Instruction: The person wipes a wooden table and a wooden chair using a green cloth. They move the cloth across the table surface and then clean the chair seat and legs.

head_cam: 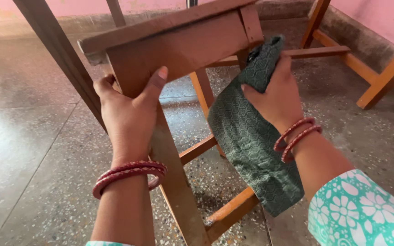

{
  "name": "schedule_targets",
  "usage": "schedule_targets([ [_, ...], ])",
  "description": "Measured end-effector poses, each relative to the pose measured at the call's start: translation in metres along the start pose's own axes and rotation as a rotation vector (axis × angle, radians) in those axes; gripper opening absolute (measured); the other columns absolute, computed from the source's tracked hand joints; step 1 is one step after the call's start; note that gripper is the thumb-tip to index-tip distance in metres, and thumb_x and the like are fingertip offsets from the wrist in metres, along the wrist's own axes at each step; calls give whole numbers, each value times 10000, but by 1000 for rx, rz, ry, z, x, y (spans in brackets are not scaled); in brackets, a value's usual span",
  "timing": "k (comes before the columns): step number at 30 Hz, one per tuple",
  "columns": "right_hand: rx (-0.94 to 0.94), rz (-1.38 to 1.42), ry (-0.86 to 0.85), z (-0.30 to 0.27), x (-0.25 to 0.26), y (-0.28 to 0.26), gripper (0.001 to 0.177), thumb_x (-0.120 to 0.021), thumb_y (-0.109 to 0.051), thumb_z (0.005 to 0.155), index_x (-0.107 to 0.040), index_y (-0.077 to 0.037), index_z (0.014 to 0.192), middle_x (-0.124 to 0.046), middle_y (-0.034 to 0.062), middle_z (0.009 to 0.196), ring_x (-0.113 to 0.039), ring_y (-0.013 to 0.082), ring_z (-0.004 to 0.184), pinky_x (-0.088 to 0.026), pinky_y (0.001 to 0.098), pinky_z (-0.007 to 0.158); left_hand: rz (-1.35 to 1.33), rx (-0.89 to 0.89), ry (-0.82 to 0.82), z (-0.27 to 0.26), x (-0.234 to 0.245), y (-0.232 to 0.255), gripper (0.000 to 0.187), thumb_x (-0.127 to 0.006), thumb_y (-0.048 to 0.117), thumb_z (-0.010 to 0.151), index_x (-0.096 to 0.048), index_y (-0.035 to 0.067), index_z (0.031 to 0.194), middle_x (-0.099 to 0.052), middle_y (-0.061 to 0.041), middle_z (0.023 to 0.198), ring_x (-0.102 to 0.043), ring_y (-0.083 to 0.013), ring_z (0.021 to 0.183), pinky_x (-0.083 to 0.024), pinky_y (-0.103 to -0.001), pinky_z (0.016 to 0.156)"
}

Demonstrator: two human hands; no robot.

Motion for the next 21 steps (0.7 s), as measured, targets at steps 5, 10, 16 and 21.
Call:
schedule_targets([
  [5, -150, -52, -50, -25, -10, 42, 838, -817, -204, 800, -334, 59, 1431, -659, 296, 1235, -679, 432, 1122, -555, 459, 986, -103, 94, -19, 10, -4, -14, 849, -885, 400, 743, -437, -27, 1325, -730, -123, 1101, -736, -192, 970, -583, -300, 851],
  [10, -92, 62, -123, -53, -9, 72, 851, -825, -208, 764, -383, 30, 1451, -679, 263, 1241, -688, 409, 1120, -534, 450, 956, -199, 55, -4, 16, -7, -23, 852, -901, 353, 764, -438, -33, 1366, -715, -120, 1171, -714, -180, 1053, -557, -281, 929],
  [16, -189, 22, -107, -53, -4, 70, 823, -849, -237, 760, -414, 26, 1407, -690, 237, 1198, -685, 392, 1107, -528, 454, 942, -275, -33, -6, 11, -13, -26, 763, -853, 338, 816, -493, -38, 1374, -736, -125, 1220, -718, -181, 1106, -541, -284, 979],
  [21, -110, 133, 66, -18, 4, 17, 626, -797, -171, 887, -463, 21, 1381, -696, 194, 1248, -697, 333, 1167, -545, 429, 993, -115, 10, 28, 4, -14, -31, 828, -744, 523, 839, -466, -35, 1384, -724, -170, 1234, -711, -252, 1158, -514, -335, 1001],
])
Point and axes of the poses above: each hand's wrist, its own z-axis towards the middle knuckle, its own x-axis out of the back of the hand, y = z × x, the point moved 6 cm from there along z, towards the middle knuckle
